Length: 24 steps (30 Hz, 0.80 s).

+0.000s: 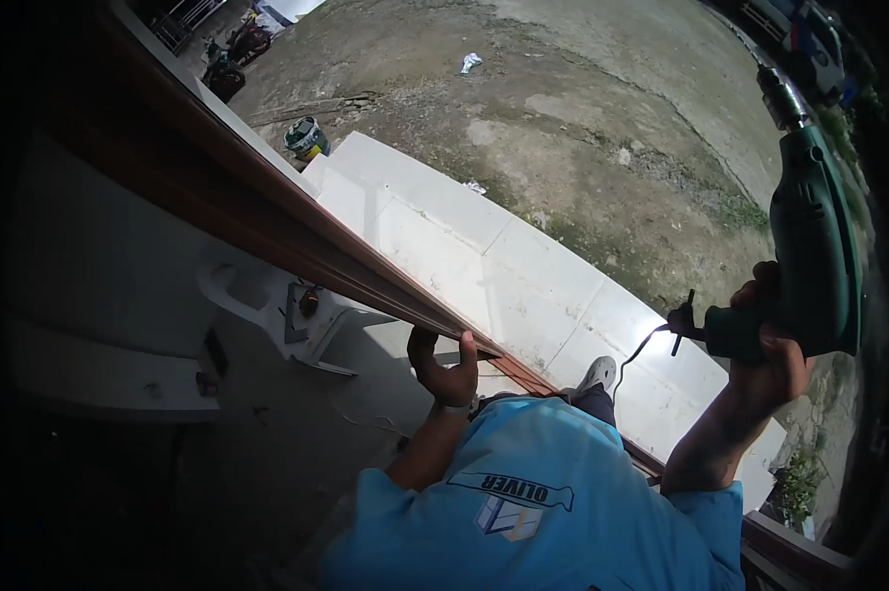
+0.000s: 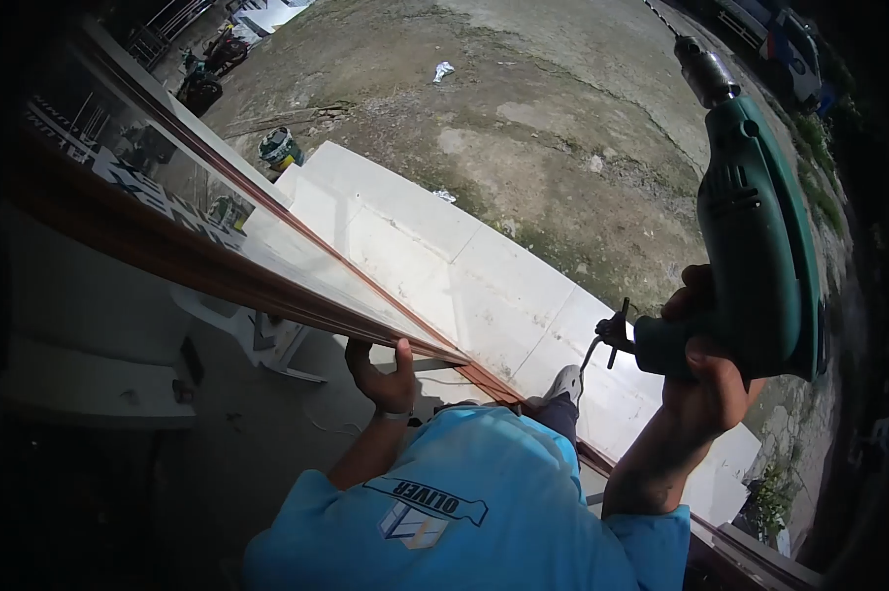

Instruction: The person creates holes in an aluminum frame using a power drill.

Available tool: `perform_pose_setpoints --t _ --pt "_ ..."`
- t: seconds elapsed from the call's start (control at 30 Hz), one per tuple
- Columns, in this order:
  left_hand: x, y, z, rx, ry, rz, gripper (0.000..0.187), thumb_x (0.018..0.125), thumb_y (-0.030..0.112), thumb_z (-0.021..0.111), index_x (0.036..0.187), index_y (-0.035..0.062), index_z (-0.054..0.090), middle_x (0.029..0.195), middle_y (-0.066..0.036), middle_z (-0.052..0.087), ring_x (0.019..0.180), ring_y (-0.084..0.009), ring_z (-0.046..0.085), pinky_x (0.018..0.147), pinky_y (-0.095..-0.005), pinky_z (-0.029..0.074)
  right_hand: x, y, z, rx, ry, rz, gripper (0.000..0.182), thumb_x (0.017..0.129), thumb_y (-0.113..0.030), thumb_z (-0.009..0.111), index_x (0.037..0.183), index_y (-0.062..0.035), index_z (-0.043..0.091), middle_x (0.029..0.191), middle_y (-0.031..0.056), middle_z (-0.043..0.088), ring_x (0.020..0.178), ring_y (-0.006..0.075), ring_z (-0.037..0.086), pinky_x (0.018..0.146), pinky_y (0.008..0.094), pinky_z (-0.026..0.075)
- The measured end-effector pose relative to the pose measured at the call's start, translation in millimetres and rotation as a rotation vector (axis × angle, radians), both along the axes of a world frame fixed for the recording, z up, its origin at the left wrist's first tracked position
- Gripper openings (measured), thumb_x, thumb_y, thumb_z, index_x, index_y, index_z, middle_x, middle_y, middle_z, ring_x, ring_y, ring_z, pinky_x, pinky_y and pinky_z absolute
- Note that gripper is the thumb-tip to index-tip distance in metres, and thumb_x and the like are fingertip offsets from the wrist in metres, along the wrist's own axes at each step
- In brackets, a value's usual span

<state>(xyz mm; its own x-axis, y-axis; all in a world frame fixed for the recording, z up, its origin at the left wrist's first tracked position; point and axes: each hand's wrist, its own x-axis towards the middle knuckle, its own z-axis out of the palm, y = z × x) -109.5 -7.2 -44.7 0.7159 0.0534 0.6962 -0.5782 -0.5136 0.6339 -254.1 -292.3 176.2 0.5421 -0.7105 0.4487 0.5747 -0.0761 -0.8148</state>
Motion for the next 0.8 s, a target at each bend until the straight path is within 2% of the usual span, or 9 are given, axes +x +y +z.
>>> perform_pose_setpoints --t 0.13,0.27,0.37,0.43,0.57,0.67,0.73,0.77,0.8 --pt "-20.0 -35.4 15.5 0.031 0.038 0.28 0.031 0.087 0.013 0.069 0.114 -0.0029 0.063 0.114 -0.02 0.062 0.109 -0.0353 0.059 0.092 -0.0429 0.048 2.4 -95.4 -20.1 -0.151 0.179 0.106 0.075 0.063 -0.015 0.07 0.13 0.0105 0.048 0.106 0.0245 0.065 0.084 0.0289 0.066 0.072 0.0362 0.055" --pt "-26.1 -65.8 26.5 -0.044 0.061 0.53 0.026 0.089 0.011 0.065 0.112 -0.0015 0.064 0.111 -0.019 0.064 0.106 -0.035 0.06 0.092 -0.0423 0.048 34.9 -163.8 -36.1 -0.166 0.217 0.371 0.074 0.062 -0.016 0.073 0.127 0.0096 0.049 0.104 0.0229 0.066 0.083 0.0273 0.066 0.071 0.0354 0.054" --pt "-27.9 -73.2 31.4 -0.159 0.147 0.557 0.022 0.09 0.012 0.063 0.109 0.001 0.065 0.108 -0.016 0.066 0.1 -0.0323 0.064 0.091 -0.0408 0.049 59.3 -186.1 -48.5 -0.192 0.296 0.49 0.066 0.063 -0.011 0.069 0.124 0.0079 0.05 0.102 0.0222 0.066 0.078 0.0255 0.066 0.069 0.0354 0.054" --pt "-29.9 -76.1 33.7 -0.24 0.165 0.577 0.022 0.091 0.012 0.063 0.11 0.0013 0.066 0.108 -0.016 0.066 0.098 -0.0328 0.065 0.087 -0.0405 0.051 71.4 -191.5 -57.5 -0.114 0.526 0.535 0.065 0.063 -0.002 0.07 0.124 0.0052 0.051 0.098 0.0208 0.067 0.076 0.024 0.067 0.069 0.0344 0.054" --pt "-27.7 -73.2 25.7 -0.303 0.081 0.572 0.021 0.091 0.011 0.064 0.109 0.0019 0.067 0.103 -0.015 0.068 0.096 -0.0312 0.065 0.082 -0.0381 0.052 94.3 -187.0 -98.4 -0.309 0.999 0.62 0.065 0.062 0.008 0.061 0.126 0.0015 0.05 0.098 0.0161 0.066 0.073 0.0227 0.065 0.06 0.0319 0.052" --pt "-31.1 -64.3 27.5 -0.379 0.061 0.534 0.02 0.086 0.009 0.07 0.105 0.0018 0.069 0.098 -0.014 0.067 0.09 -0.0295 0.066 0.079 -0.037 0.053 95.2 -174.6 -173.1 -0.403 1.158 0.688 0.059 0.062 0.006 0.065 0.121 0.0028 0.057 0.09 0.0131 0.066 0.068 0.0218 0.064 0.055 0.0332 0.052" --pt "-30.8 -56.9 18.7 -0.44 0.072 0.482 0.02 0.083 0.01 0.075 0.101 0.0034 0.071 0.091 -0.011 0.067 0.085 -0.0265 0.066 0.074 -0.0359 0.052 77.8 -174.8 -228.3 -0.478 1.375 0.565 0.052 0.064 0.004 0.065 0.116 0.0048 0.058 0.082 0.0118 0.066 0.061 0.0211 0.063 0.052 0.0336 0.052" --pt "-27.7 -53.4 14.2 -0.461 0.077 0.436 0.02 0.083 0.01 0.075 0.101 0.0034 0.071 0.091 -0.011 0.067 0.085 -0.0265 0.066 0.074 -0.0359 0.052 63.6 -180.5 -258.1 -0.378 1.436 0.538 0.047 0.067 0.001 0.066 0.113 0.0047 0.059 0.079 0.0124 0.065 0.061 0.0218 0.064 0.051 0.034 0.052" --pt "-26.3 -49.9 9.0 -0.418 0.063 0.433 0.019 0.08 0.01 0.077 0.097 0.0051 0.072 0.088 -0.008 0.067 0.082 -0.0249 0.065 0.072 -0.0353 0.05 49.1 -165.7 -256.2 -0.395 1.559 0.51 0.04 0.07 -0.003 0.066 0.109 0.0044 0.059 0.077 0.0126 0.065 0.059 0.0219 0.064 0.051 0.0341 0.052"
